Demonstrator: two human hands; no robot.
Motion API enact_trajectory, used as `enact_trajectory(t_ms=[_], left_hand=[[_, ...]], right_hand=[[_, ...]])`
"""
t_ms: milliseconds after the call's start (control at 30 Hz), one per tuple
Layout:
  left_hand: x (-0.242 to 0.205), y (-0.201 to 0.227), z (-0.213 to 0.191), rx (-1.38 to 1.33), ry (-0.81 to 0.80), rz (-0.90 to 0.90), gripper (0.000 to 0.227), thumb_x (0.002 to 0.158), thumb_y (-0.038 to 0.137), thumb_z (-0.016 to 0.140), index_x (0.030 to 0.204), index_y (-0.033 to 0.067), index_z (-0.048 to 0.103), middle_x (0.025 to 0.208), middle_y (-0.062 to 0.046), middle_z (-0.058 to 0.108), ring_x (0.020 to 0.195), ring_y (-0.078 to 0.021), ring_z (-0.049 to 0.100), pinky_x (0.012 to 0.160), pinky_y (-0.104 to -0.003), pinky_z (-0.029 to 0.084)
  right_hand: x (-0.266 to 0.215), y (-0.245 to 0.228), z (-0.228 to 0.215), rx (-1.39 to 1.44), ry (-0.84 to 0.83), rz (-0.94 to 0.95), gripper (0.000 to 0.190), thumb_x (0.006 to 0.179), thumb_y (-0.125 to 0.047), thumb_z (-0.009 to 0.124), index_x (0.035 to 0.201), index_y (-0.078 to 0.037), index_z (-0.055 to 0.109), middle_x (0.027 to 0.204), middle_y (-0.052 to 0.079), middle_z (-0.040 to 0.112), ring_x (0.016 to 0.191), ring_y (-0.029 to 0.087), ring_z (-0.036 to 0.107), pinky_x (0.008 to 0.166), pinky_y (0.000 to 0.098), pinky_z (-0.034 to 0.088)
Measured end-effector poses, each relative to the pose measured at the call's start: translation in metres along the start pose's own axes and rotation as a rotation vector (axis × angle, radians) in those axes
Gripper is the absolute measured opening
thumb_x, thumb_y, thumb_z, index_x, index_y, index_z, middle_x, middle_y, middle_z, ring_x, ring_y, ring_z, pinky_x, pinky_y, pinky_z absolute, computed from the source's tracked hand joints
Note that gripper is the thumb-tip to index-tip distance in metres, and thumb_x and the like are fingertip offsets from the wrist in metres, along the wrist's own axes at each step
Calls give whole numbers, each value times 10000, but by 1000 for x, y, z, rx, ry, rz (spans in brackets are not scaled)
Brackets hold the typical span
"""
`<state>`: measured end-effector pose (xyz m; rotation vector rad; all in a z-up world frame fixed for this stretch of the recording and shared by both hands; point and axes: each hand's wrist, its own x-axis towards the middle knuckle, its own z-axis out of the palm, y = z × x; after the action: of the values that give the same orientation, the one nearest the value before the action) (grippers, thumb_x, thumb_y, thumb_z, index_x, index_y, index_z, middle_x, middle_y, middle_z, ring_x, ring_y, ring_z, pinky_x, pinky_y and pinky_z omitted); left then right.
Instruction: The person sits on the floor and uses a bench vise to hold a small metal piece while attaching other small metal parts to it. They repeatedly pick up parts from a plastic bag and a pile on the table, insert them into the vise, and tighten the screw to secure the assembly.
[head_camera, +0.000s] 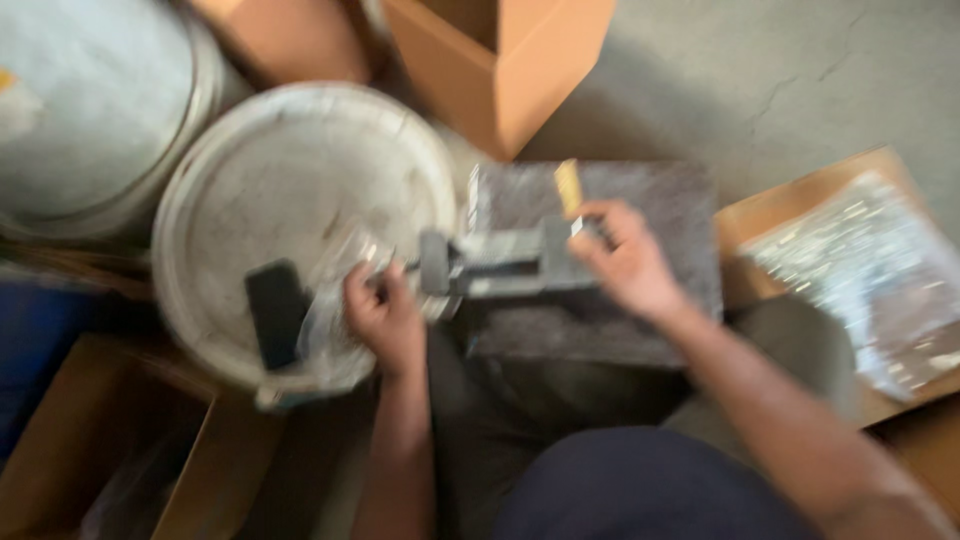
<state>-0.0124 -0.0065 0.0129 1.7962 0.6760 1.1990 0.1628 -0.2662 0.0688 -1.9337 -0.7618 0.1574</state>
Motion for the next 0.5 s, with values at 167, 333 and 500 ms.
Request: enact_trajectory(t_ms=[167,333,500], left_hand=[[12,3,4,-200,100,-306,343,858,8,804,1152,26,628,869,-37,627,728,-110,570,636,-260,486],[-1,-3,-2,-405,74,-291,303,873,-53,785,1127,22,637,964,-41,645,827,-94,589,717,-238,483],[-1,-3,-2,-460,77,-260,264,907,-32,797,1122,9,650,1013,-56,673,863,-100,577,771,-239,484]], right_hand=[[7,-5,-2,-62,48,61,369,880,-262,730,1205,-106,653,1174,110,634,1120,288,577,938,384,484],[4,-4,-6,-2,13,32,336,927,-273,686,1222,-114,658,1102,77,661,1060,269,579,936,372,476],[8,-10,-9,-21,33,-25,331,933,-276,693,1212,-100,666,1149,90,664,1140,282,571,1010,386,444]])
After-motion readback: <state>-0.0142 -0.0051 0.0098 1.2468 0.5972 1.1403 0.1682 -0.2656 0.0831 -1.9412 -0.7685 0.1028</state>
